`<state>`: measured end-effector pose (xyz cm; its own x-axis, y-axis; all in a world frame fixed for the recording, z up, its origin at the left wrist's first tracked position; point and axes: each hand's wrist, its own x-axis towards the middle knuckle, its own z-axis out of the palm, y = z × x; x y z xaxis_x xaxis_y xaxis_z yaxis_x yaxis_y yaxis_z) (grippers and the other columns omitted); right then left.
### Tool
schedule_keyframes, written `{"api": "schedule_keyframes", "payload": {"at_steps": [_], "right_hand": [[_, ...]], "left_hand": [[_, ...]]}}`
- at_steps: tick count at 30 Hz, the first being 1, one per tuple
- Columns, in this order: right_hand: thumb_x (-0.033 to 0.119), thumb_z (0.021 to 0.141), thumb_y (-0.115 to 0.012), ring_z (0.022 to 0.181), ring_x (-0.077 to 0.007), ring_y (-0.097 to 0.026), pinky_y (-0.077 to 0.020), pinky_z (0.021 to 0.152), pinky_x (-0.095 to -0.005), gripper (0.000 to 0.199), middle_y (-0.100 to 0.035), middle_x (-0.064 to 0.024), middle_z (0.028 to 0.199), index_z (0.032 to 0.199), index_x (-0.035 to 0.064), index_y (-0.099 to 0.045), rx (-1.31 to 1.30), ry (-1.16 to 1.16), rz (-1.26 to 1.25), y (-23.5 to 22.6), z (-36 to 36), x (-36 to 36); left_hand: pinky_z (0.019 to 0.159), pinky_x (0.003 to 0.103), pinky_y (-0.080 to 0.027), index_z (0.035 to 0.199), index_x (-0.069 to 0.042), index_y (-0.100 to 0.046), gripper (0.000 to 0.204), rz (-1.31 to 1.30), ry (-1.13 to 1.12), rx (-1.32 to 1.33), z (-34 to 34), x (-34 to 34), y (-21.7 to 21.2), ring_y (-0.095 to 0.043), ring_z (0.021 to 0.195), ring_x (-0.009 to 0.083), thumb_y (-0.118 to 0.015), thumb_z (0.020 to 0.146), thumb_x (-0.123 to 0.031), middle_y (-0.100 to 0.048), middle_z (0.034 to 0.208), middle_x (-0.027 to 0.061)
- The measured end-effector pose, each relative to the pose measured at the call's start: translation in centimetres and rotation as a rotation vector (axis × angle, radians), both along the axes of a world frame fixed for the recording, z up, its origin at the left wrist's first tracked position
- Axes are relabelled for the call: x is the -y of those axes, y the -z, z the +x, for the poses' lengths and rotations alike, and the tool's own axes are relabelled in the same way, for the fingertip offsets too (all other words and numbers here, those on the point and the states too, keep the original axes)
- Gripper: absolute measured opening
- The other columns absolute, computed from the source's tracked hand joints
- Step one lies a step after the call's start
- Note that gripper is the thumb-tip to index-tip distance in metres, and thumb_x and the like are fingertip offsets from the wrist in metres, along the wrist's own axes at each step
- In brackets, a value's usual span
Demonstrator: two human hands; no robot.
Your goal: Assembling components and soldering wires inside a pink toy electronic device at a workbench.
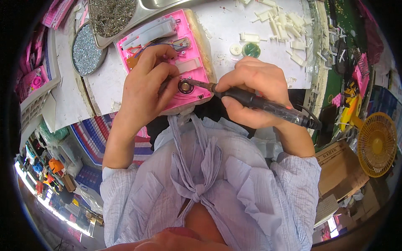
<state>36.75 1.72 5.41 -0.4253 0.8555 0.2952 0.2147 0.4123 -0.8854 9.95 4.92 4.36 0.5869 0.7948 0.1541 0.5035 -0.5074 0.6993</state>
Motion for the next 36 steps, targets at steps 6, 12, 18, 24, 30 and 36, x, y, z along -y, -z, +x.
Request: {"api": "schedule_keyframes", "payload": {"at_steps": [6, 12, 18, 24, 30, 36], "right_hand": [[0.010, 0.076, -0.073, 0.057, -0.0209, -0.044, -0.0354, 0.057, -0.0355, 0.021, -0.050, -0.0045, 0.063, 0.093, -0.0015, -0.067, 0.017, -0.020, 0.012, -0.1, -0.2, -0.4], [0.009, 0.076, -0.072, 0.055, -0.0224, -0.045, -0.0361, 0.055, -0.0363, 0.019, -0.053, -0.0066, 0.063, 0.091, -0.0008, -0.067, 0.016, -0.024, 0.059, -0.1, -0.6, -0.5], [0.003, 0.068, -0.073, 0.051, -0.0238, -0.047, -0.0385, 0.055, -0.0370, 0.024, -0.054, -0.0057, 0.062, 0.092, 0.0016, -0.069, 0.093, -0.053, 0.184, -0.9, -1.2, -0.5], [0.004, 0.071, -0.071, 0.049, -0.0236, -0.044, -0.0380, 0.055, -0.0384, 0.021, -0.050, -0.0055, 0.060, 0.091, -0.0001, -0.067, 0.066, -0.032, 0.192, -1.0, -1.1, -0.4], [0.007, 0.074, -0.072, 0.050, -0.0220, -0.044, -0.0394, 0.057, -0.0385, 0.020, -0.052, -0.0055, 0.061, 0.091, -0.0011, -0.067, 0.051, -0.013, 0.166, -1.1, -0.3, -0.2], [0.009, 0.077, -0.073, 0.050, -0.0213, -0.044, -0.0400, 0.057, -0.0385, 0.019, -0.052, -0.0051, 0.060, 0.091, -0.0013, -0.067, 0.042, 0.007, 0.172, -1.1, 0.0, -0.1]], "left_hand": [[0.079, 0.040, -0.055, 0.092, -0.002, -0.063, 0.015, -0.010, 0.002, -0.003, 0.0, 0.1, 0.0, -0.065, 0.098, 0.0305, -0.073, 0.081, -0.004, -0.061, 0.116, 0.0116], [0.076, 0.039, -0.056, 0.091, -0.002, -0.063, 0.014, 0.007, -0.016, 0.000, 0.2, 0.1, 0.0, -0.066, 0.094, 0.0297, -0.073, 0.082, -0.003, -0.062, 0.114, 0.0113], [0.074, 0.039, -0.056, 0.090, -0.002, -0.063, 0.014, 0.029, -0.043, 0.009, 0.3, 0.2, 0.4, -0.066, 0.092, 0.0293, -0.073, 0.081, -0.003, -0.062, 0.113, 0.0111], [0.074, 0.039, -0.056, 0.090, -0.003, -0.064, 0.014, 0.037, -0.041, 0.014, 0.3, 0.2, 0.4, -0.066, 0.092, 0.0290, -0.074, 0.080, -0.003, -0.062, 0.113, 0.0106], [0.075, 0.039, -0.055, 0.090, -0.003, -0.064, 0.014, 0.063, -0.034, 0.010, 0.4, 0.2, 0.3, -0.065, 0.093, 0.0291, -0.074, 0.080, -0.004, -0.062, 0.113, 0.0106], [0.076, 0.039, -0.055, 0.091, -0.003, -0.064, 0.016, 0.067, -0.025, 0.013, 0.2, 0.1, 0.3, -0.065, 0.095, 0.0293, -0.075, 0.079, -0.003, -0.062, 0.114, 0.0109]]}}
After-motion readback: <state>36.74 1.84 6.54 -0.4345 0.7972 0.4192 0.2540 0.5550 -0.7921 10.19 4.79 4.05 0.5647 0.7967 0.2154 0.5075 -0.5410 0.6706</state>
